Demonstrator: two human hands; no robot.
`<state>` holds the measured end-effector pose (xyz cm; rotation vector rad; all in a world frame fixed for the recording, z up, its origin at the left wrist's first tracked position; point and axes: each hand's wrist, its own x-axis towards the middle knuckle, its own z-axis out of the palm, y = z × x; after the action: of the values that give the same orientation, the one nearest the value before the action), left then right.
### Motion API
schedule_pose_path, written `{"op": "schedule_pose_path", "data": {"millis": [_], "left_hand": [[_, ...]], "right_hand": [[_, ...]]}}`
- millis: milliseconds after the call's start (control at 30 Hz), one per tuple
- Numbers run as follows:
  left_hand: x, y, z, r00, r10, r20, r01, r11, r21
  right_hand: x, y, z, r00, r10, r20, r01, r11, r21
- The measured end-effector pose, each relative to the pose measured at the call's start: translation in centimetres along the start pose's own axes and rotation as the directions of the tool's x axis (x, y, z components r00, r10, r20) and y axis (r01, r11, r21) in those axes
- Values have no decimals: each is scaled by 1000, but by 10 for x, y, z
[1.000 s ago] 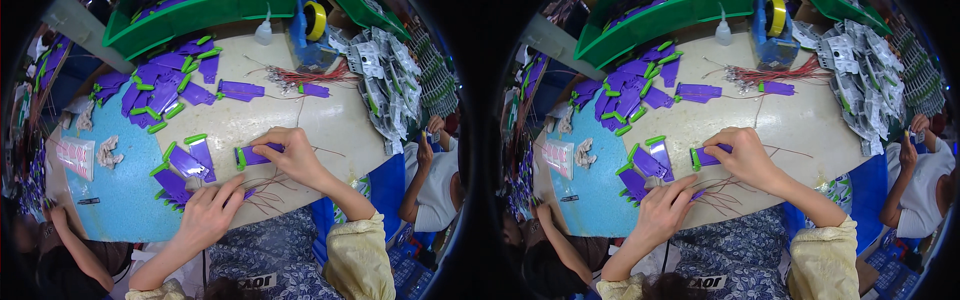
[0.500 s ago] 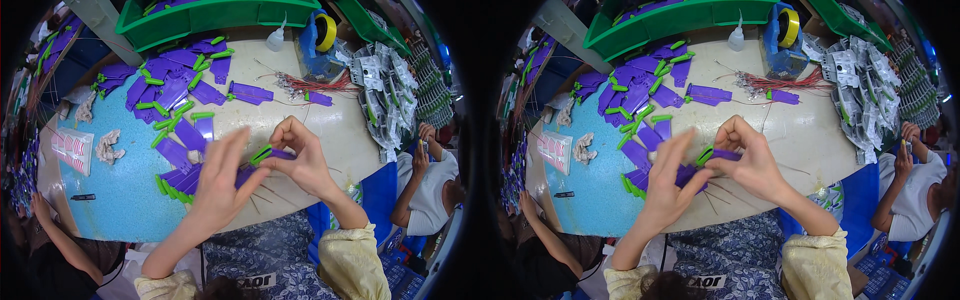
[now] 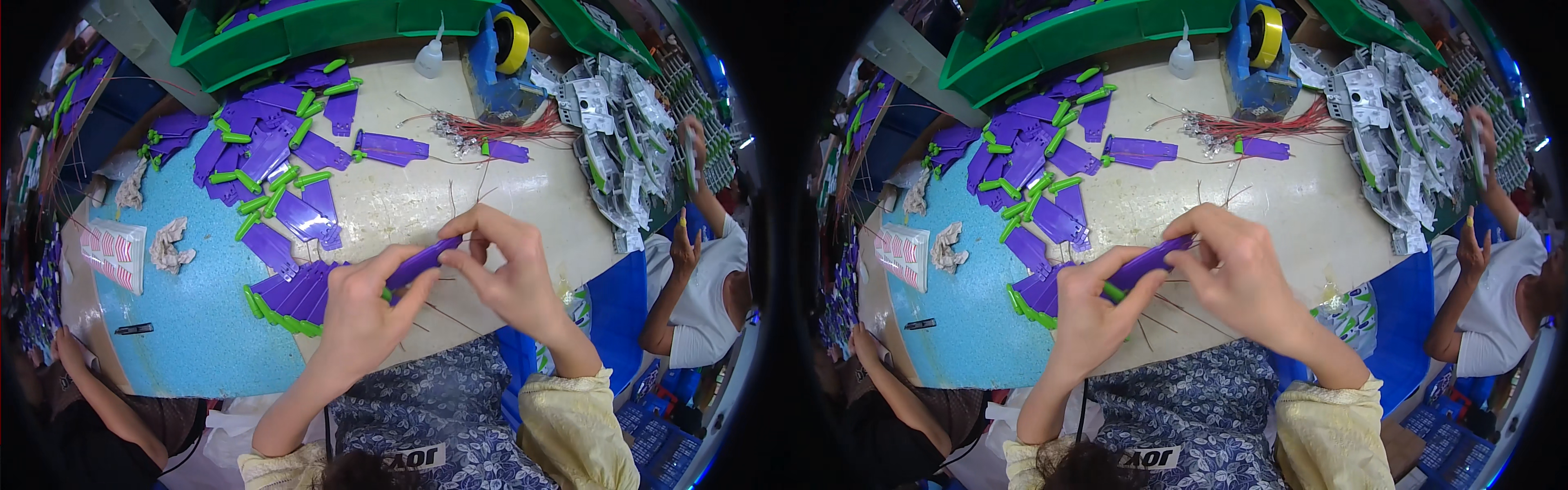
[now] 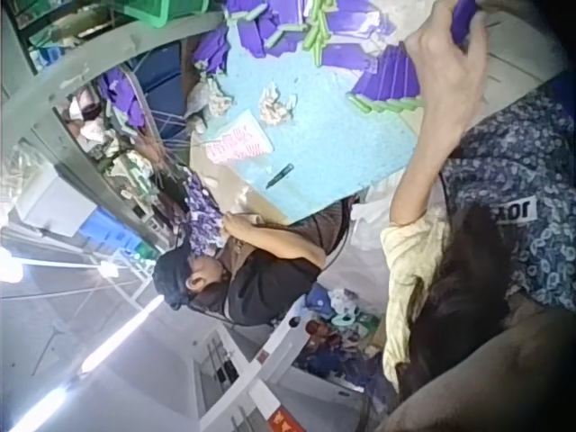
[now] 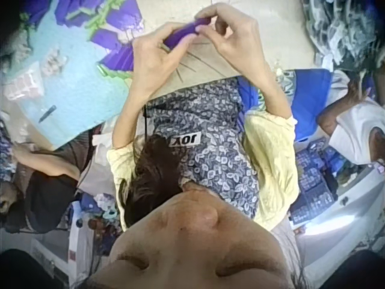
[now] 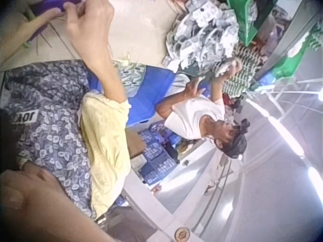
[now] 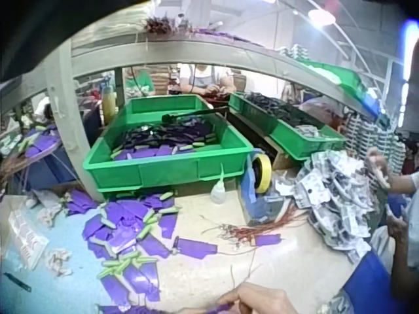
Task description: The person assembles small electronic components by inserting red wires into purple plastic housings. They apply glue from a bottle to secure the wires and then attach green plastic clips to the housings. The person works on multiple units sequentially, placing finished items on the table.
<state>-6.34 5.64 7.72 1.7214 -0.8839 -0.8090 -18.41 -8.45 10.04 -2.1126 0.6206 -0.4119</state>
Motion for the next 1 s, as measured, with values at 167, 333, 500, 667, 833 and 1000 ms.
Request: {"op": "schedule_pose_path", "data": {"millis": [167,333,500,667,833,1000], "left_hand": [[1,-3,-8,941,-265,210,334,819,-466],[0,4,-11,892,-369,262,450,667,-594],[11,-9,-5,887,-370,278,462,679,-571],[53,-9,-12,982,104,-161,-63,969,239],[123,-35,-24,897,440,41,-360,674,645],[89,-30,-16,911,412,25,-360,762,538]], "right_hand": [[2,15,-28,957,-158,-246,119,979,-166],[0,16,-34,953,-110,-283,81,990,-114],[-19,-2,-13,954,-274,118,243,944,223],[23,84,-61,952,-243,-188,179,936,-302],[46,148,-68,942,-105,-320,-75,862,-502],[36,134,-79,974,69,-215,-143,926,-349]]}}
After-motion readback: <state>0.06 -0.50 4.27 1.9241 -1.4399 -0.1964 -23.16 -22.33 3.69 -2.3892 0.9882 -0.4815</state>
